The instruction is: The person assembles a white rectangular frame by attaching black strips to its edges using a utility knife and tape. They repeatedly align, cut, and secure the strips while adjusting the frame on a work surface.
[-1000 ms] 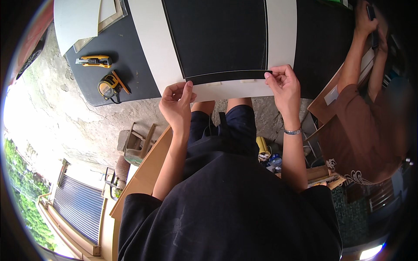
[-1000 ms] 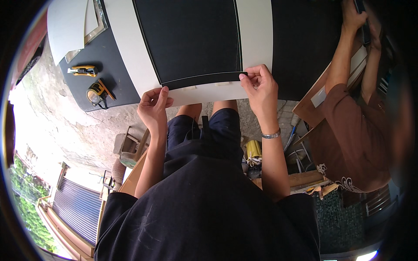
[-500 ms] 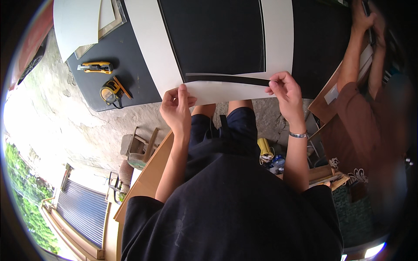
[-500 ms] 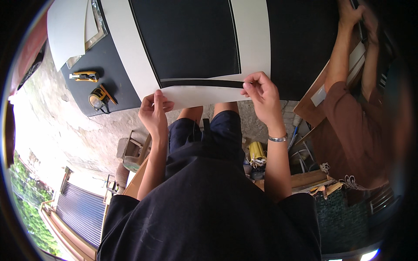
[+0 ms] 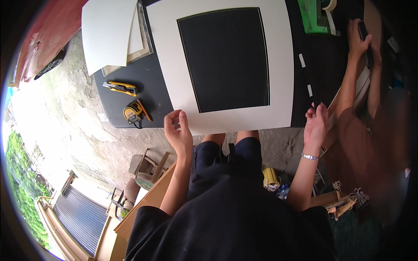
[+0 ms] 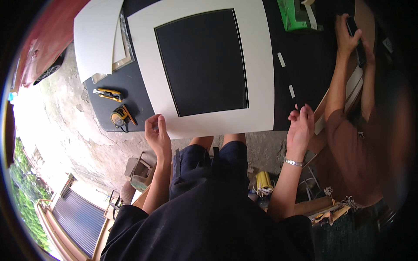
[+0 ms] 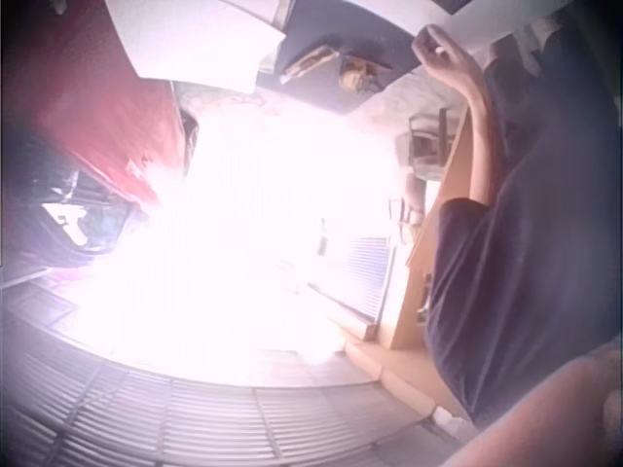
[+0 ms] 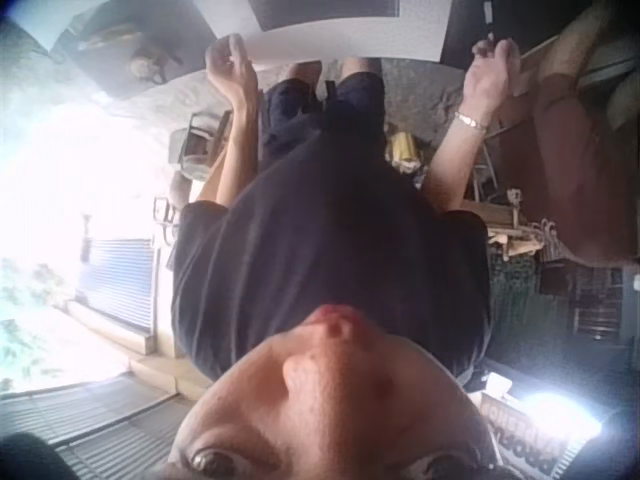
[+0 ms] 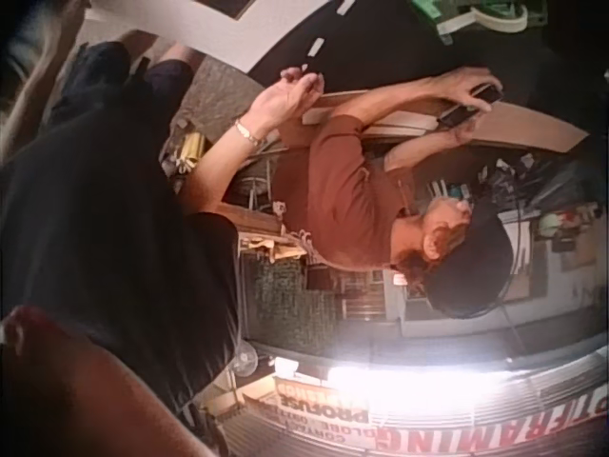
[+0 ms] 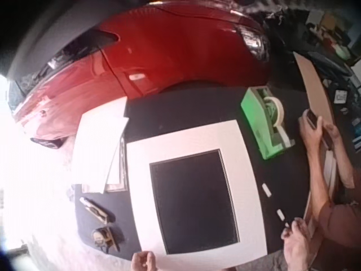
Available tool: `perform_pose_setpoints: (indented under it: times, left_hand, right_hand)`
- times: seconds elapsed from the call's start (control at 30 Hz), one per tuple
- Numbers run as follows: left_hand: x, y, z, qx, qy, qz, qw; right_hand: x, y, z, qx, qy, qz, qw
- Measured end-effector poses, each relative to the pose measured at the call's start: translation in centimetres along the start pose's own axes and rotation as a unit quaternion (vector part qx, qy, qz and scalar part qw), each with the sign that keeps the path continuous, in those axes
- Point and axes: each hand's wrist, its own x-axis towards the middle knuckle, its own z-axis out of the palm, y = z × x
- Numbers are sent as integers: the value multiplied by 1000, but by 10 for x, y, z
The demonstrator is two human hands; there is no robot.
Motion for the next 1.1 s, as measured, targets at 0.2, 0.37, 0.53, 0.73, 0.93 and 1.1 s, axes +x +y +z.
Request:
perform_pose_setpoints:
  times: [0.2,0.37,0.53,0.73,0.93,1.1]
  left_hand:
    - [27,2,-5,3,41,73,997]
    - [28,-4,-15,3,33,122,992]
    - [32,5,-10,43,30,119,991]
    - [43,0,-6,18,22,117,993]
    - [59,-14,-3,-155,-19,-29,987]
    - [70,-21,-28,-364,-136,-106,915]
  right_hand:
    - [-6,31,-24,3,32,0,999]
    - [-26,30,-10,-256,126,-161,945]
    - [-59,45,20,-503,8,-243,830]
    - [-46,41,53,-569,4,-239,787]
    - [-34,23,44,-488,-37,-206,847]
    - [-75,-21,63,-429,-57,-257,864]
